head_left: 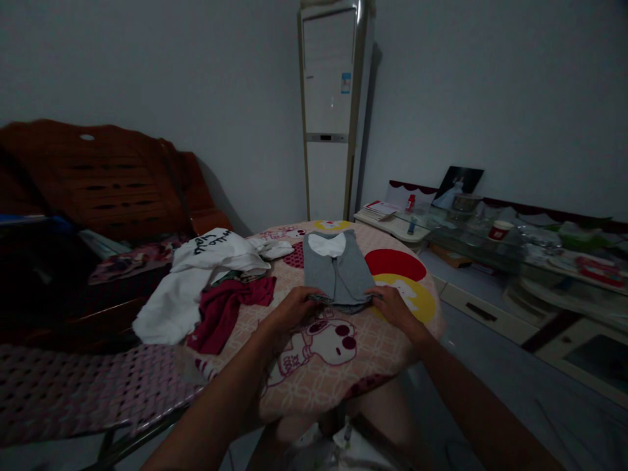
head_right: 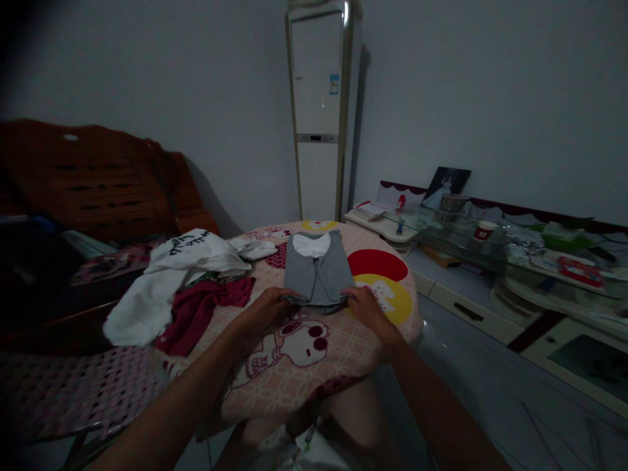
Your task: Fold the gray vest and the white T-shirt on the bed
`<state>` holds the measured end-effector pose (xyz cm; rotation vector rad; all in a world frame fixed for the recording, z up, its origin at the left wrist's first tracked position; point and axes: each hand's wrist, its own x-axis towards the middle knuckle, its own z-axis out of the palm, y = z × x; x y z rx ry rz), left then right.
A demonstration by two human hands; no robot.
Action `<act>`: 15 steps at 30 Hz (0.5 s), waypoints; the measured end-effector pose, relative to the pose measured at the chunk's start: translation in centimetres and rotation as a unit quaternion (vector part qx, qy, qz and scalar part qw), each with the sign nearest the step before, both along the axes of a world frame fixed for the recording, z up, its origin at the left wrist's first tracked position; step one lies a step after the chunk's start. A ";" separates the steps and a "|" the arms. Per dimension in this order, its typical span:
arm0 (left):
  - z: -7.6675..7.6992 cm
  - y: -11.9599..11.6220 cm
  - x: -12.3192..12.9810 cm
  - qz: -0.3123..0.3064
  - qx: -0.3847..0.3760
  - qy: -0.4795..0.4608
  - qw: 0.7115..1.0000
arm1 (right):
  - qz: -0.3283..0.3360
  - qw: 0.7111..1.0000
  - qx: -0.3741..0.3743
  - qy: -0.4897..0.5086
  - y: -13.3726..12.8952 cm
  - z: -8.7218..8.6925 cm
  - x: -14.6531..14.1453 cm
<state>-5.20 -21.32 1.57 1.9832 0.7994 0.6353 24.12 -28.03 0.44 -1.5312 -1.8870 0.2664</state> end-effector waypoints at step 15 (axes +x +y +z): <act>1.9 9.4 2.1 0.108 0.018 -0.110 0.988 | -0.098 0.982 0.054 0.153 11.3 2.7 -0.5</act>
